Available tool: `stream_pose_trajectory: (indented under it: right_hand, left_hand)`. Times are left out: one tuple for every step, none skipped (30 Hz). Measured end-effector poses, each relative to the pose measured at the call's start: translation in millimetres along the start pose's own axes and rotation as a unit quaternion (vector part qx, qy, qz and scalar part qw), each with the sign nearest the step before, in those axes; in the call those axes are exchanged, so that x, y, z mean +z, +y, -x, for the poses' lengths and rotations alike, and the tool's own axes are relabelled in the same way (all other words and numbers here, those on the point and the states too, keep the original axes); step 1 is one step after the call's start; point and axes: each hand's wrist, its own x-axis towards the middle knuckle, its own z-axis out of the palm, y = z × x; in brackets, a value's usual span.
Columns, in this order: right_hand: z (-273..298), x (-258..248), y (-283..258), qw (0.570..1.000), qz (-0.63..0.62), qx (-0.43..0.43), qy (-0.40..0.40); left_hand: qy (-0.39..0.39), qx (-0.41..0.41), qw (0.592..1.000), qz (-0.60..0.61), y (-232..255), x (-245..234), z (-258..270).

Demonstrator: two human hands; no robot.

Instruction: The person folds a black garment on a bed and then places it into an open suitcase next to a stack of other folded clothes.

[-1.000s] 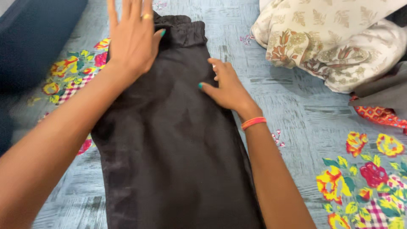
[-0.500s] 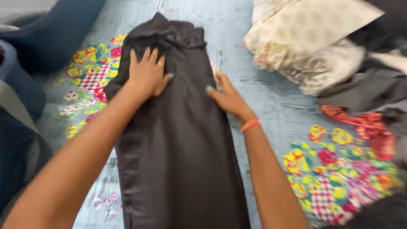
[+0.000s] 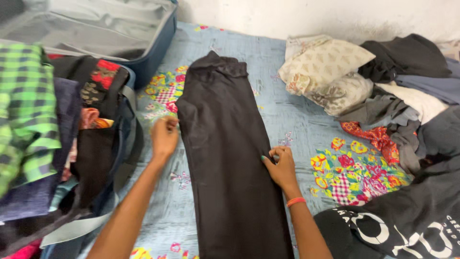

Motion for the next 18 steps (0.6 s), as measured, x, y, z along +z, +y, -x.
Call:
stream_pose_trajectory:
  right_hand:
    - [2.2,3.7,0.8,0.998,0.010,-0.038,0.043]
    - [5.5,4.7,5.0,0.998,0.012,-0.041,0.046]
    - [7.4,8.0,9.8,0.997,-0.029,-0.027,0.071]
    - [7.9,7.7,16.5,0.993,-0.066,-0.013,0.094]
    - [3.7,4.5,23.9,0.994,-0.061,-0.016,0.094]
    - [0.7,2.7,29.7,0.986,-0.148,0.027,0.078]
    - [-2.0,2.0,33.0,0.968,-0.233,0.070,0.062]
    - [-0.2,3.3,32.5,0.968,-0.233,0.073,0.060]
    - [2.3,2.1,29.4,0.970,-0.223,0.073,0.058]
    - [1.0,0.3,23.4,0.973,-0.215,0.068,0.056]
    - [1.1,-0.5,15.5,0.973,-0.215,0.068,0.055]
    - [3.4,-1.2,7.5,0.980,-0.169,0.091,0.055]
    - [4.4,-2.7,0.2,0.984,-0.123,0.114,0.055]
    - [3.4,-4.9,-5.8,0.984,-0.123,0.114,0.055]
    - [2.9,-6.6,-10.2,0.988,-0.100,0.098,0.059]
    - [2.3,-5.1,-13.5,0.991,-0.079,0.084,0.063]
    - [-0.5,-4.2,-14.7,0.991,-0.081,0.086,0.065]
    - [0.5,-4.1,-14.1,0.994,-0.077,0.045,0.068]
  left_hand:
    - [-0.014,-0.065,0.997,0.038,2.8,10.9,-3.8]
    - [-0.030,-0.130,0.988,0.080,5.5,21.0,-7.8]
    - [-0.027,-0.128,0.988,0.084,3.6,24.2,-15.3]
    - [0.005,-0.131,0.991,0.042,2.6,28.1,-20.9]
    - [0.038,-0.134,0.990,-0.001,4.0,32.8,-25.7]
    - [0.038,-0.137,0.990,0.000,6.3,32.1,-26.2]
    - [0.033,-0.147,0.989,-0.015,11.0,29.2,-27.1]
    - [0.025,-0.155,0.987,-0.033,17.1,22.9,-27.9]
    - [0.022,-0.158,0.987,-0.035,26.1,17.0,-28.7]
    - [0.005,-0.149,0.987,-0.054,36.8,12.4,-33.3]
    - [-0.012,-0.140,0.987,-0.072,47.2,7.8,-38.2]
    - [-0.012,-0.142,0.987,-0.073,55.8,3.5,-42.1]
    - [-0.026,-0.161,0.983,-0.080,62.6,0.4,-45.9]
    - [-0.039,-0.178,0.979,-0.087,67.6,-0.5,-50.7]
    - [-0.039,-0.178,0.980,-0.086,70.5,0.0,-54.4]
    - [-0.038,-0.176,0.980,-0.083,70.2,1.0,-57.9]
    - [-0.037,-0.174,0.981,-0.080,67.7,3.9,-61.1]
    - [-0.042,-0.173,0.980,-0.083,62.8,8.8,-63.8]
